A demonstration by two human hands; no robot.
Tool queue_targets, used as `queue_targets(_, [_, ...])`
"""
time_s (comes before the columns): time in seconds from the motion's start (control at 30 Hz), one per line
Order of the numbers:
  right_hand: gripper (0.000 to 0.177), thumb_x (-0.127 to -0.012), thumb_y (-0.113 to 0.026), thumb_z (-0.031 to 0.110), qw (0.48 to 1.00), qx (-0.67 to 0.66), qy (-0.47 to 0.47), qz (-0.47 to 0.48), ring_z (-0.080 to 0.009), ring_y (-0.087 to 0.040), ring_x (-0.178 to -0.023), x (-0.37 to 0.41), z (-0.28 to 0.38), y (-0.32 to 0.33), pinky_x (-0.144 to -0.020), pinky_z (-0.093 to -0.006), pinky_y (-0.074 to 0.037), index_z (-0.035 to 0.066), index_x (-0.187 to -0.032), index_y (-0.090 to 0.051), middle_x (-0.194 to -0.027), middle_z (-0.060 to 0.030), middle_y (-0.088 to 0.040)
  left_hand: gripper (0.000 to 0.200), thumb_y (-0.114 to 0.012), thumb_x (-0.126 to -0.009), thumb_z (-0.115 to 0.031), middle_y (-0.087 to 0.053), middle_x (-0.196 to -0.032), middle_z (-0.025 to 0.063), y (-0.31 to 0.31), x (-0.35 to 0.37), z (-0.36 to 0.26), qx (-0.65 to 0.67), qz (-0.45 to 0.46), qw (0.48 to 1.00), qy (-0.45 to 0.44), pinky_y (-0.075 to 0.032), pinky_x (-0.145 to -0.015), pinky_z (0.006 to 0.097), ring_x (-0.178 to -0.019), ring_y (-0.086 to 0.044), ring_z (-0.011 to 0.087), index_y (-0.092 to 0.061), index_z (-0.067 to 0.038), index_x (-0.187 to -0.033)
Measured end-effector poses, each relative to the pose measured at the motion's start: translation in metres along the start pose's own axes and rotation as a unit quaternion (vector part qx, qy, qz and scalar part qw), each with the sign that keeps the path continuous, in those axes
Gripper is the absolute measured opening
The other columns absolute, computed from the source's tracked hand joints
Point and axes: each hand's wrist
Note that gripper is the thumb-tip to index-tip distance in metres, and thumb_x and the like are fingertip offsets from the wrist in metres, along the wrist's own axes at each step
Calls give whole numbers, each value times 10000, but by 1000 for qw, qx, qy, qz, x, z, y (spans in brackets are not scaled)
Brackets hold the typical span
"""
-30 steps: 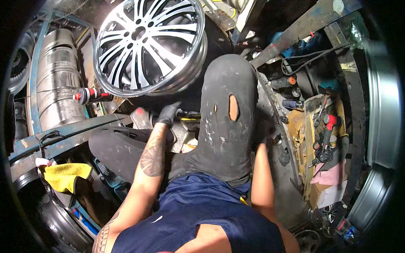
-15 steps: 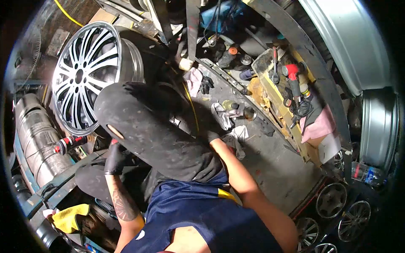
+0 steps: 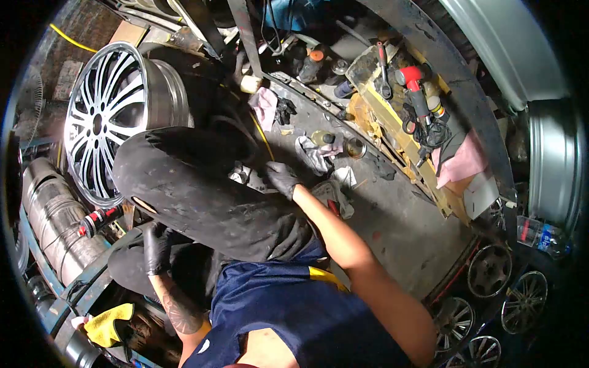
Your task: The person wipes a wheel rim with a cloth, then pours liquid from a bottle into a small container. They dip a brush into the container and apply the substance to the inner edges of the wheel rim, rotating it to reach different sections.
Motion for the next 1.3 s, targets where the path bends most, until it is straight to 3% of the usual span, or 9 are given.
queue_targets(0.17, [331,-1001,-495,250,882,443,42,-157,-381,-579,-1179,-56,-90,-10,-967,-501,-483,126,-1282,-618,-1293,-157,-609,86,-659,-914,-34,-624,-787,-16,10,-30,68,106,-174,976,-80,-483,-654,273,-730,-551,90,-655,53,-910])
queue_targets(0.23, [494,-964,-498,237,789,576,40,-208,-339,-507,-1285,-54,-116,6,-969,-610,-443,360,-1442,-484,-1515,-95,-413,125,-682,-959,-104,-582,-782,-47,11,-30,71,271,-193,941,-57,-431,-623,245,-700,-512,74,-646,-24,-870])
queue_targets(0.4, [412,-989,-497,353,873,448,-165,-100,-402,-697,-909,-6,-138,57,-756,-518,-554,171,-1357,-537,-1067,-214,-698,134,-642,-983,-59,-674,-999,37,12,-30,95,264,-180,941,-110,-523,-817,270,-892,-622,119,-661,6,-1098])
queue_targets(0.5, [232,-876,-560,189,857,482,-176,-42,-374,-710,-911,32,-187,80,-842,-526,-533,70,-936,-751,-1015,-218,-714,248,-626,-980,-29,-675,-1139,84,3,-37,119,286,-214,929,-99,-521,-922,292,-1048,-624,151,-633,15,-1224])
queue_targets(0.63, [256,-834,-580,205,865,452,-210,-59,-374,-689,-959,76,-205,98,-854,-488,-529,87,-981,-754,-1003,-222,-717,317,-645,-967,-39,-658,-1227,120,-5,-30,90,131,-181,972,-67,-496,-990,291,-1157,-598,178,-619,25,-1276])
queue_targets(0.83, [264,-921,-585,202,962,212,-118,-123,-316,-684,-890,55,-162,73,-833,-411,-540,59,-1090,-730,-995,-179,-734,150,-624,-1012,-159,-573,-756,-34,-1,-23,34,268,-271,918,-112,-392,-584,231,-648,-481,68,-633,-51,-909])
queue_targets(0.97, [269,-971,-589,180,959,-168,63,-218,-159,-621,-875,38,24,43,-837,-341,-519,20,-1158,-698,-1020,-22,-689,91,-624,-975,-56,-596,-1050,27,-34,24,-10,163,-295,911,-236,-489,-809,319,-881,-577,155,-638,-19,-1057])
queue_targets(1.13, [376,-959,-527,45,875,-267,297,-274,-153,-608,-929,81,254,18,-842,-312,-495,18,-1331,-575,-1087,-77,-660,375,-840,-784,-217,-689,-1087,146,-75,49,-99,89,2,826,-556,-547,-714,407,-854,-694,284,-725,-83,-1115])
queue_targets(1.3, [414,-949,-507,17,807,-451,360,-128,-179,-604,-971,99,310,-12,-862,-341,-504,30,-1361,-545,-1154,-99,-643,406,-754,-772,-130,-635,-1090,101,-73,47,-114,110,-139,764,-621,-529,-744,420,-917,-647,304,-668,-96,-1167])
Point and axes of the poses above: each hand's wrist, its own x-axis away from the middle knuckle, its own y-axis out of the back of the hand, z = x × y
